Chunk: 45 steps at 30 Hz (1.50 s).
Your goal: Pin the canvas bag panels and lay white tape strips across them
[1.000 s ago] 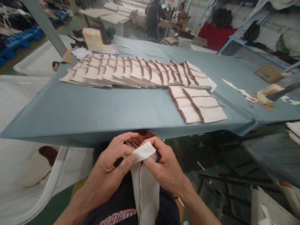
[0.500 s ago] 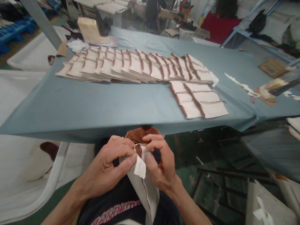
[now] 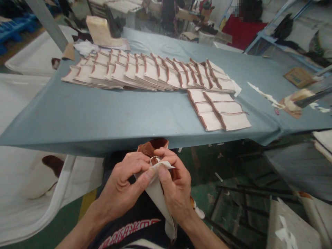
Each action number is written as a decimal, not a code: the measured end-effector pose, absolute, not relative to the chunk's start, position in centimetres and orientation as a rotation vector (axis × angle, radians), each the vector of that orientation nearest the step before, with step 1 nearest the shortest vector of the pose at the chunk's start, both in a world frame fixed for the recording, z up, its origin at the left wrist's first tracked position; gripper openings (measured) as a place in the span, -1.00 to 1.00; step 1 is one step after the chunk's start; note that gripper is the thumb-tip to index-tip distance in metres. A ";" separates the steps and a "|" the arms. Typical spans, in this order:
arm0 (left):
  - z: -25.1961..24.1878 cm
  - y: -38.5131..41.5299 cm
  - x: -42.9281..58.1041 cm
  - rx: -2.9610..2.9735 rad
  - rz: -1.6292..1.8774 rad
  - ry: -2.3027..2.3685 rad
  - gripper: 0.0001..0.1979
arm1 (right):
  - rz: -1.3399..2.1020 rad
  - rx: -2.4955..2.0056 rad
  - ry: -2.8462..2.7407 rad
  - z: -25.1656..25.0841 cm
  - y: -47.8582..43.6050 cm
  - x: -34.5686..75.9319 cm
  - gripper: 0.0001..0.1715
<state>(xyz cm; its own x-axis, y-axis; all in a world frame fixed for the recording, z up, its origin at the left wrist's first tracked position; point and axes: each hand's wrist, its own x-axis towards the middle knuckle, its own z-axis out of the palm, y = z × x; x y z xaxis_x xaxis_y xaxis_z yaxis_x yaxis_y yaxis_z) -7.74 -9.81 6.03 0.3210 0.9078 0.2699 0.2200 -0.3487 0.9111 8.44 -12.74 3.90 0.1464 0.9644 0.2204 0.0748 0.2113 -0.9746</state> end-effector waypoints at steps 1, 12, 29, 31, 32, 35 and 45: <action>6.0 -10.0 -7.8 1.757 1.063 1.015 -0.77 | 0.914 -1.165 -1.197 4.0 -12.8 8.3 -0.78; 6.8 -9.4 -9.7 1.474 0.645 1.064 -0.73 | 1.704 -1.005 -0.947 7.2 -12.5 12.9 -0.47; 7.7 -7.7 -10.0 1.792 0.460 0.943 -0.75 | 1.429 -1.459 -2.101 11.9 -8.7 12.5 -0.48; 7.7 -7.8 -10.1 1.839 0.480 0.937 -0.76 | 1.394 -1.495 -2.155 12.2 -8.4 12.4 -0.46; 7.7 -7.8 -10.1 1.852 0.494 0.933 -0.77 | 1.385 -1.511 -2.178 12.4 -8.3 12.4 -0.45; 7.8 -7.9 -10.0 1.837 0.545 0.909 -0.80 | 1.372 -1.522 -2.245 12.9 -8.0 12.4 -0.44; 6.9 -8.2 -9.8 1.800 0.639 0.839 -0.81 | 1.242 -1.518 -2.454 13.7 -7.6 11.9 -0.39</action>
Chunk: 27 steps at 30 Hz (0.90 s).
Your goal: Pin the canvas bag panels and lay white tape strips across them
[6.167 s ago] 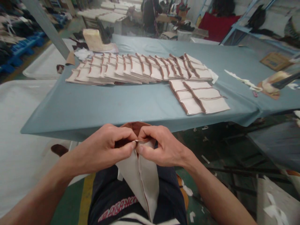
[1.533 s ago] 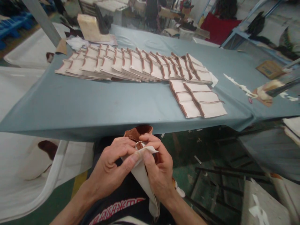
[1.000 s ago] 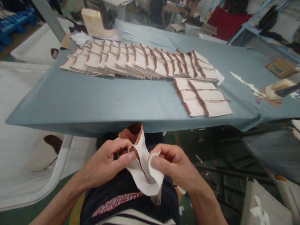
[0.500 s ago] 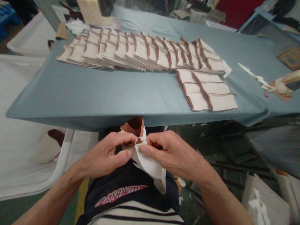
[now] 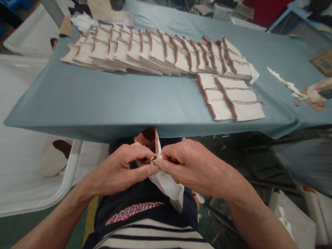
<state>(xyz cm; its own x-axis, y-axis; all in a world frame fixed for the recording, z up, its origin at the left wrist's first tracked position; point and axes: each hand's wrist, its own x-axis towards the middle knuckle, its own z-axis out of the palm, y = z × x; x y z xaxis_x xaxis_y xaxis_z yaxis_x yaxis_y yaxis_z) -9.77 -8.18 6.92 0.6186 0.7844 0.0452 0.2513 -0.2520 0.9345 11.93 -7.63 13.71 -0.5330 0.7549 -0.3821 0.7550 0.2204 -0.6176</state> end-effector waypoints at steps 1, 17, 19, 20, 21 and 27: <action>6.9 -8.2 -9.9 1.793 0.635 0.829 -0.81 | -1.244 1.503 2.448 13.8 -7.6 11.9 -0.40; 6.5 -8.2 -10.4 1.712 0.582 0.817 -0.80 | -1.308 1.339 2.396 14.0 -6.4 11.6 -0.44; 6.5 -8.2 -10.4 1.719 0.586 0.815 -0.79 | -1.270 1.361 2.405 14.0 -6.4 11.5 -0.44; 6.5 -8.2 -10.4 1.724 0.587 0.813 -0.79 | -1.257 1.368 2.404 14.0 -6.5 11.5 -0.44; 6.5 -8.2 -10.4 1.731 0.586 0.813 -0.78 | -1.248 1.369 2.405 14.0 -6.5 11.6 -0.45; 6.6 -8.4 -10.3 1.778 0.562 0.850 -0.74 | -1.244 1.378 2.391 13.9 -6.6 11.6 -0.46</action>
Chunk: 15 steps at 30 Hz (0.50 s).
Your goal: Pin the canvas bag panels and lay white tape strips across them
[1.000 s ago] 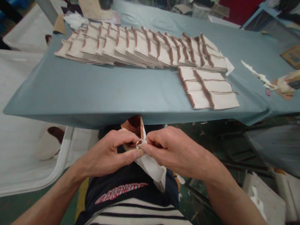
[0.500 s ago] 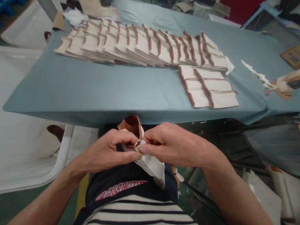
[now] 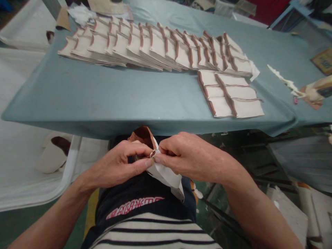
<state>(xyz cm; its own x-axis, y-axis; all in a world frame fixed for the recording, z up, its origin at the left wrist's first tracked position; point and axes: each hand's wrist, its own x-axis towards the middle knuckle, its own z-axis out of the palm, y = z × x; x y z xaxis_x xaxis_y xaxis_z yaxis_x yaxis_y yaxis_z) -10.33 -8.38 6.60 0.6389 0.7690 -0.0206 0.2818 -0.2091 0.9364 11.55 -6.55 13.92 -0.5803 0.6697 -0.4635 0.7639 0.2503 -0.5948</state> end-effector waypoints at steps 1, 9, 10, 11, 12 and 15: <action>6.6 -8.4 -10.3 1.782 0.558 0.860 -0.74 | -1.244 1.386 2.388 13.9 -6.6 11.5 -0.45; 6.8 -9.1 -9.8 1.872 0.680 0.993 -0.74 | -1.198 1.515 2.356 13.4 -7.2 11.0 -0.42; 6.7 -9.2 -9.6 1.905 0.717 1.033 -0.74 | -1.145 1.538 2.366 13.4 -7.4 11.0 -0.42; 6.6 -9.4 -9.4 1.947 0.748 1.073 -0.74 | -1.078 1.557 2.377 13.3 -7.6 10.9 -0.43; 6.5 -9.7 -9.2 1.995 0.768 1.112 -0.74 | -1.003 1.571 2.392 13.3 -7.8 10.8 -0.45; 6.2 -10.4 -8.7 2.160 0.808 1.204 -0.73 | -0.797 1.587 2.445 13.2 -8.5 10.7 -0.50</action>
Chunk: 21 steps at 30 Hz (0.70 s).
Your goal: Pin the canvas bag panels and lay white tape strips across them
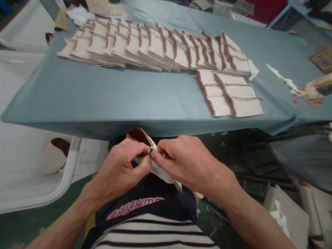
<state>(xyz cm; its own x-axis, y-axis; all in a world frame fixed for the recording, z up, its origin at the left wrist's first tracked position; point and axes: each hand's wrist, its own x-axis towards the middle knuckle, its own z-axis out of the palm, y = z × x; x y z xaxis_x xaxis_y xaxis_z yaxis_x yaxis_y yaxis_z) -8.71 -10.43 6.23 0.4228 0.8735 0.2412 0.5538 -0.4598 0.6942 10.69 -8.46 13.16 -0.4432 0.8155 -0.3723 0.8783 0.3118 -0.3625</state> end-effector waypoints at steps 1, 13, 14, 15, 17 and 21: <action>6.2 -10.7 -8.6 2.207 0.817 1.226 -0.73 | -0.747 1.587 2.454 13.2 -8.6 10.7 -0.51; 7.0 -11.7 -7.9 2.154 0.992 1.199 -0.73 | -1.039 1.615 2.375 13.8 -8.0 11.4 -0.42; 7.1 -11.7 -7.9 2.113 0.996 1.192 -0.73 | -1.189 1.607 2.344 13.4 -7.9 11.7 -0.43; 7.2 -11.7 -8.0 2.076 0.992 1.185 -0.74 | -1.361 1.586 2.300 13.0 -7.7 11.9 -0.44; 7.3 -11.8 -8.1 2.014 0.976 1.167 -0.74 | -1.735 1.493 2.178 11.8 -7.3 12.4 -0.42; 7.5 -11.6 -8.3 1.949 0.944 1.105 -0.73 | -2.242 1.210 1.916 9.3 -6.4 13.4 -0.31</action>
